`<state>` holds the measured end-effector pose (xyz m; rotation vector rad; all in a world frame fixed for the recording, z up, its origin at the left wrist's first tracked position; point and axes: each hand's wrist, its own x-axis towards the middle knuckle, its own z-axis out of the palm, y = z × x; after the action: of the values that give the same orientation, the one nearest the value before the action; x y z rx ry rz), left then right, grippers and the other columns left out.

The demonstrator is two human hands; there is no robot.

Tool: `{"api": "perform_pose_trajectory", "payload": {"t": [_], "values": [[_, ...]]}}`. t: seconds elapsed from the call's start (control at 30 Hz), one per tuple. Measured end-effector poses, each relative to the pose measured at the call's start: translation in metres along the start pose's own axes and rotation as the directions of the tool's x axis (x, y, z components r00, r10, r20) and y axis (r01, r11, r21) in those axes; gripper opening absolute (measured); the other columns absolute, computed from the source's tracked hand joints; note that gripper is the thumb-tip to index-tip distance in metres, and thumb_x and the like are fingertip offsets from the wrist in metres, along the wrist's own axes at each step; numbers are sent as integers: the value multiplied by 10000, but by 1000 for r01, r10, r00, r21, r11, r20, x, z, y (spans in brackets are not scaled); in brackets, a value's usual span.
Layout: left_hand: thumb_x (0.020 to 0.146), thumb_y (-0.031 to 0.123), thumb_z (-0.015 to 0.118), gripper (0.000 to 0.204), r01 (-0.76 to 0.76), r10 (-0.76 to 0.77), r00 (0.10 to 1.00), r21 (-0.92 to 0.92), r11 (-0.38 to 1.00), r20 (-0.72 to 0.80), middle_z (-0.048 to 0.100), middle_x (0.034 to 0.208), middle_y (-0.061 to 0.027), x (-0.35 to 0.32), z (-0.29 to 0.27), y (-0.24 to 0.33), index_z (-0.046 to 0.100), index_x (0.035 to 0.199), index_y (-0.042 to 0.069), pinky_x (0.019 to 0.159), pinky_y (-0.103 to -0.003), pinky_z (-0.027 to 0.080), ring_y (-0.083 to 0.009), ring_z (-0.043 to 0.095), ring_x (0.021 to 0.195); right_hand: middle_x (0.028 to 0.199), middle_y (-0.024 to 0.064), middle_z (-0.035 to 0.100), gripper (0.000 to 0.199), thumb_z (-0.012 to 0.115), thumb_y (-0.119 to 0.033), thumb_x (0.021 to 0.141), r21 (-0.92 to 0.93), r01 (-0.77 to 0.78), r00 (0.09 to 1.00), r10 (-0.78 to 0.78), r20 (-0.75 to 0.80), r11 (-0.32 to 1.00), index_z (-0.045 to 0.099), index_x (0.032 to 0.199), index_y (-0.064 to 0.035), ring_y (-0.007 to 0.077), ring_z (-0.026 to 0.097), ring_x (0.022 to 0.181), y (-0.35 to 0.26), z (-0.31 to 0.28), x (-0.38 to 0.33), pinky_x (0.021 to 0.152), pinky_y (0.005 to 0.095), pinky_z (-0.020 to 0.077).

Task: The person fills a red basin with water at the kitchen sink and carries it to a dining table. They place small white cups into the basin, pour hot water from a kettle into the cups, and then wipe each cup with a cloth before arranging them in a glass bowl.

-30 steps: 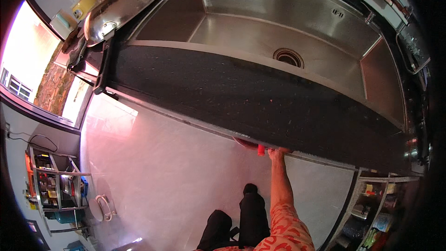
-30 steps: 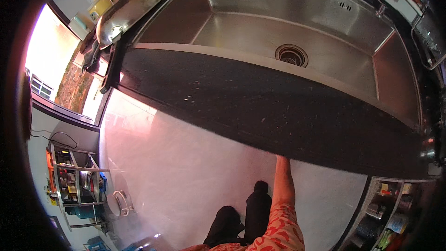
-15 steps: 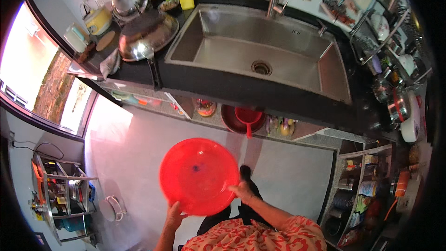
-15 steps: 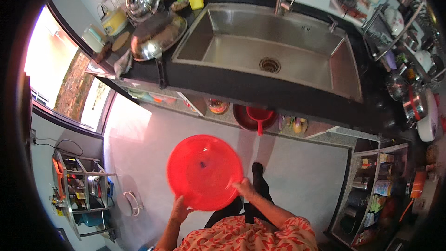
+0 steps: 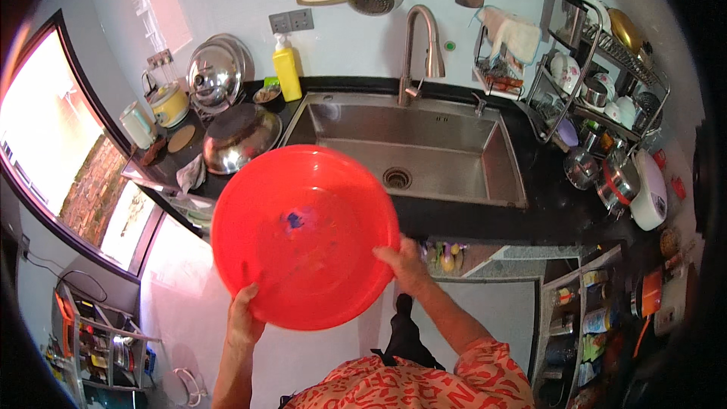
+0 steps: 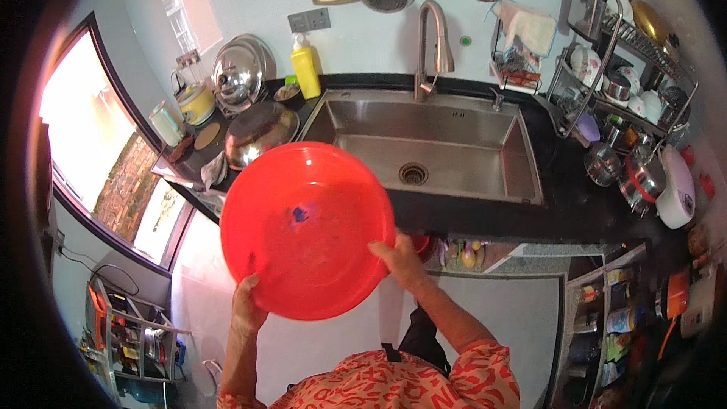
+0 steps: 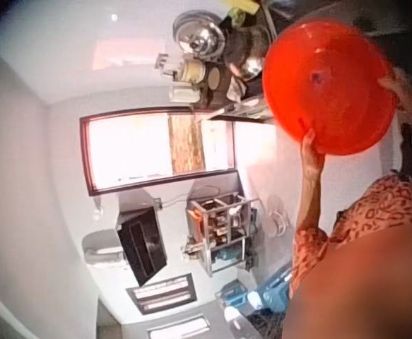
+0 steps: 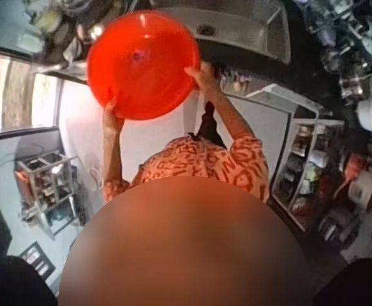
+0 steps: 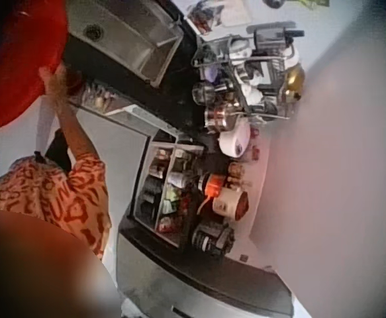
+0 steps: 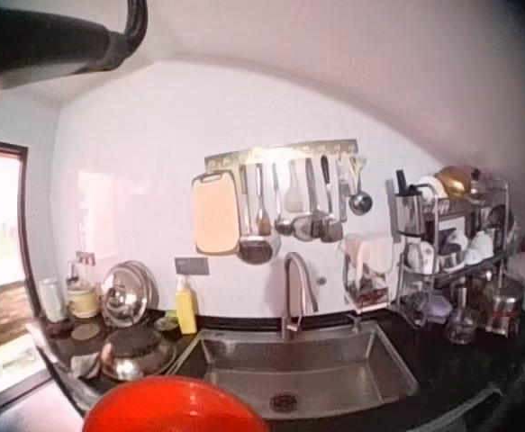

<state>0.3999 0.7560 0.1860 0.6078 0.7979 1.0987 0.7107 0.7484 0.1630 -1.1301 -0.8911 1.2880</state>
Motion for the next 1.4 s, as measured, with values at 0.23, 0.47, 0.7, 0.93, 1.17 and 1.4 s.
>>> {"api": "perform_pose_trajectory", "payload": {"t": [0.23,0.47,0.7,0.93,1.17,1.4], "values": [[827,129,554,487,269,-260,956,-54,962,134,542,1234,-110,140,120,-50,430,1290,50,855,-492,485,-268,550,1099,935,64,618,372,588,-187,830,2,121,981,-119,-153,993,529,1135,19,131,581,838,-50,-142,85,762,289,471],[780,18,528,518,334,-323,941,-136,933,98,534,1231,-135,231,195,-112,409,1285,24,918,-531,458,-309,542,1113,935,91,622,467,611,-324,842,-231,-49,965,-14,-263,972,538,1136,32,159,588,830,-70,-263,160,754,304,476],[760,-2,500,548,317,-319,948,-140,938,11,508,1250,-134,274,241,-133,394,1296,25,884,-526,478,-317,526,1121,1114,182,582,351,519,-237,895,-754,217,906,-415,-81,620,546,1172,-23,296,554,1076,-96,-337,325,904,364,431],[748,-33,490,565,318,-327,945,-165,934,-29,514,1247,-140,297,252,-137,392,1302,12,963,-457,438,-294,531,1119,1139,221,565,318,462,-170,896,-779,473,833,-498,242,413,536,1160,-8,379,520,1091,-91,-322,492,923,422,419],[762,-12,516,495,340,-354,932,-157,927,-74,543,1187,-110,309,252,-145,443,1249,27,897,-429,469,-263,546,1080,885,107,604,436,549,-366,871,-408,315,945,-245,216,857,586,1062,23,202,608,799,-59,-346,542,709,321,514],[759,-16,518,486,340,-355,933,-180,923,-54,540,1198,-111,312,263,-149,453,1239,17,905,-433,464,-263,544,1079,807,199,575,269,517,-249,860,-485,433,899,-401,176,759,585,905,8,346,590,745,-58,-342,534,635,404,462]]}}
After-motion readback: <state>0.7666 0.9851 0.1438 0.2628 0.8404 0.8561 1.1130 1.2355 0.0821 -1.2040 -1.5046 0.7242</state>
